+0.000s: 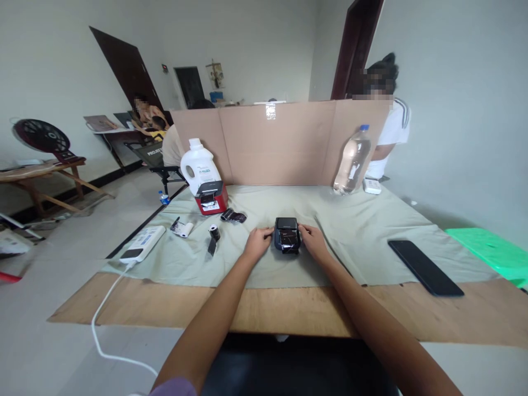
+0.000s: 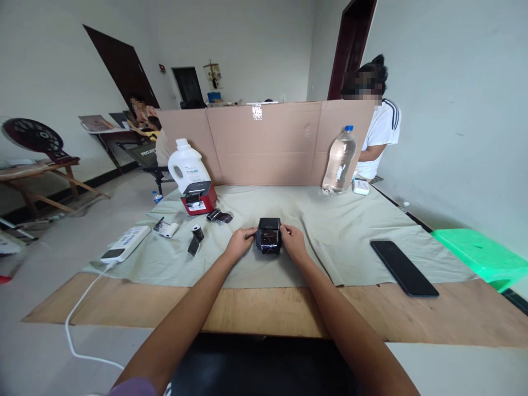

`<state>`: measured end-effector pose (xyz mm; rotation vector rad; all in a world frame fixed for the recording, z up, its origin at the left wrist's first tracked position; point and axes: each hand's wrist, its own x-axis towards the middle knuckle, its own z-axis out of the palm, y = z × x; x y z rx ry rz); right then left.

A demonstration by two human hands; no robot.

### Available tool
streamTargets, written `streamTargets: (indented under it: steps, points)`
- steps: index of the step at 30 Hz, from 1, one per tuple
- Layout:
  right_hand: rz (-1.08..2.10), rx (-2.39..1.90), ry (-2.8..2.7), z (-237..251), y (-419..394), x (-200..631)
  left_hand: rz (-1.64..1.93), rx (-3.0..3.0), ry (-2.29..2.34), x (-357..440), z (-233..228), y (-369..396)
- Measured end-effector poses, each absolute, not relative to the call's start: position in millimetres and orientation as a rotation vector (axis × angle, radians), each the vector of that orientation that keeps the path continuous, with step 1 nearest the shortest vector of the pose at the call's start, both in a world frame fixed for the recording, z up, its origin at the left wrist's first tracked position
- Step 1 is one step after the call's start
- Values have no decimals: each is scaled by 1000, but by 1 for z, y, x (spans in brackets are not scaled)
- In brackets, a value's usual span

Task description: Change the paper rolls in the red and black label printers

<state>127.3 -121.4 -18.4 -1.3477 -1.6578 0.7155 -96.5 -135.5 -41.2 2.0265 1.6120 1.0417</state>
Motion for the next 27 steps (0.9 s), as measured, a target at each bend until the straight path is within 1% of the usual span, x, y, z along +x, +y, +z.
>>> streamTargets:
  steps: [3, 6, 13, 18, 20, 23, 27]
  points:
    - [724, -1246, -1662, -23, -118, 127, 1173, 1882, 1488, -101, -49, -128]
    - [780, -1189, -1726, -24, -109, 128, 1211, 1791, 1434, -104, -54, -123]
    - [658, -1363, -1943, -10, -78, 130, 1217, 1756, 1438, -103, -53, -123]
    - [350, -1426, -2157, 16, -63, 128, 1205, 1792, 1468, -103, -52, -123]
    - [281, -1454, -2315, 27, -59, 121, 1201, 1795, 1471, -103, -51, -123]
    - [319, -1624, -2515, 39, -53, 105, 1199, 1789, 1475, -102, -49, -125]
    - [355, -1762, -2547, 46, -48, 89, 1200, 1799, 1488, -101, -45, -127]
